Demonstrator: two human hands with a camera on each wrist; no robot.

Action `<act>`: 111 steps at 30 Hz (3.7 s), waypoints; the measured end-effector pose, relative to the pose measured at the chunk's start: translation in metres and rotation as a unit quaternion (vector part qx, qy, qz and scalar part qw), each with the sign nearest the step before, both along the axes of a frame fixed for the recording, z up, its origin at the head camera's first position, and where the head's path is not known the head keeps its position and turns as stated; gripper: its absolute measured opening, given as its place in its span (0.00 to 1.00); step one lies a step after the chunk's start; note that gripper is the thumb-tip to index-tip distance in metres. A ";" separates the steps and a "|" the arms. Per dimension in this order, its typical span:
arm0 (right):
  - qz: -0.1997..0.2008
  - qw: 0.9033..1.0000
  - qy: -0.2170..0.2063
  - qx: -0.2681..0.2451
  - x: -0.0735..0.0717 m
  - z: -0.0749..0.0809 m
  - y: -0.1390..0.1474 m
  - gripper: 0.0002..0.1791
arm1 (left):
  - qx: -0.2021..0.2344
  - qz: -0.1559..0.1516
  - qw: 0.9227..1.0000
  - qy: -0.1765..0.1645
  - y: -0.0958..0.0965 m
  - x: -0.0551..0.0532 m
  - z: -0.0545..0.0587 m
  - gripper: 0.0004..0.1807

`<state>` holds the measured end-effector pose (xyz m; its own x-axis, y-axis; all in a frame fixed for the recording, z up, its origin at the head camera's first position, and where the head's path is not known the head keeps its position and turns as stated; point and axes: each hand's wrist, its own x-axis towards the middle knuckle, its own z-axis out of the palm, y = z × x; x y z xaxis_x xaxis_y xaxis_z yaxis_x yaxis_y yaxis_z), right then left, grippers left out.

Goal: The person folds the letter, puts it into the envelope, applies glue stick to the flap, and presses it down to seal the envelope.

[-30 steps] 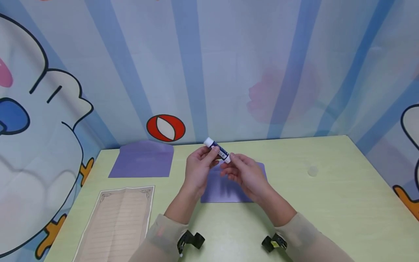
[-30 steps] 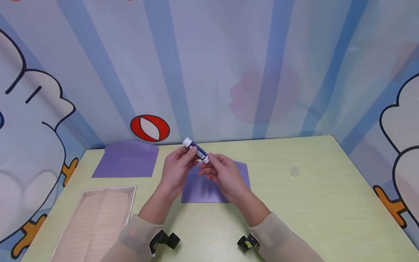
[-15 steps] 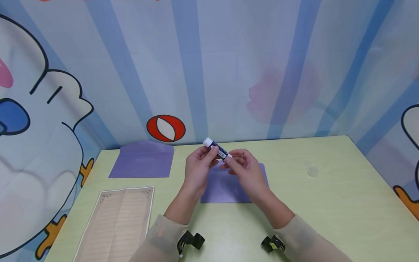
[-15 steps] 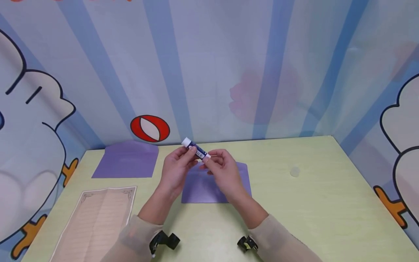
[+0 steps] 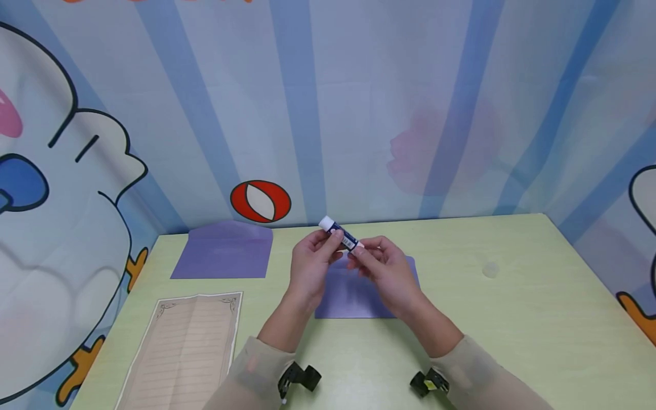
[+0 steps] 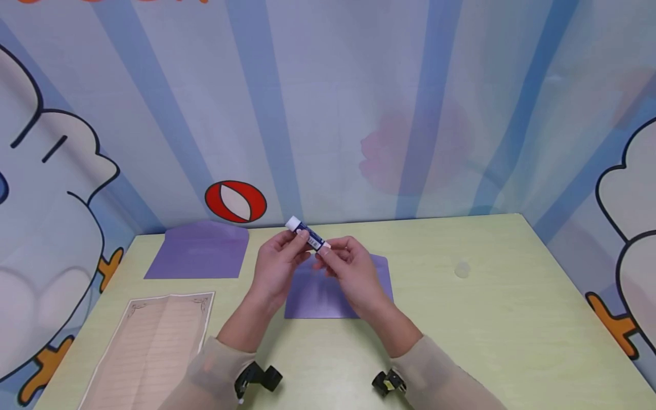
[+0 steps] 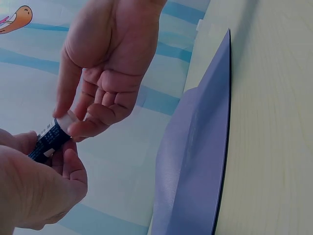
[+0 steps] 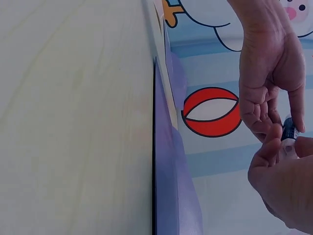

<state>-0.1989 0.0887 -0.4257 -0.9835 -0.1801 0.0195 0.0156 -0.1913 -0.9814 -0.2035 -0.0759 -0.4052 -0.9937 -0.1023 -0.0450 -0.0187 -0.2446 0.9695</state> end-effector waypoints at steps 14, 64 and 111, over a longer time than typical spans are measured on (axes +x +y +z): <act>0.027 0.998 -0.056 -0.015 0.000 0.000 0.001 0.23 | 0.002 -0.003 1.000 0.007 0.000 0.000 -0.001 0.16; 0.033 0.996 -0.063 -0.062 0.000 -0.001 0.001 0.19 | -0.006 -0.002 1.000 0.005 0.001 0.001 -0.002 0.17; 0.014 0.742 0.095 0.663 -0.027 0.012 0.196 0.30 | -0.366 0.028 0.922 0.120 -0.048 0.006 -0.013 0.20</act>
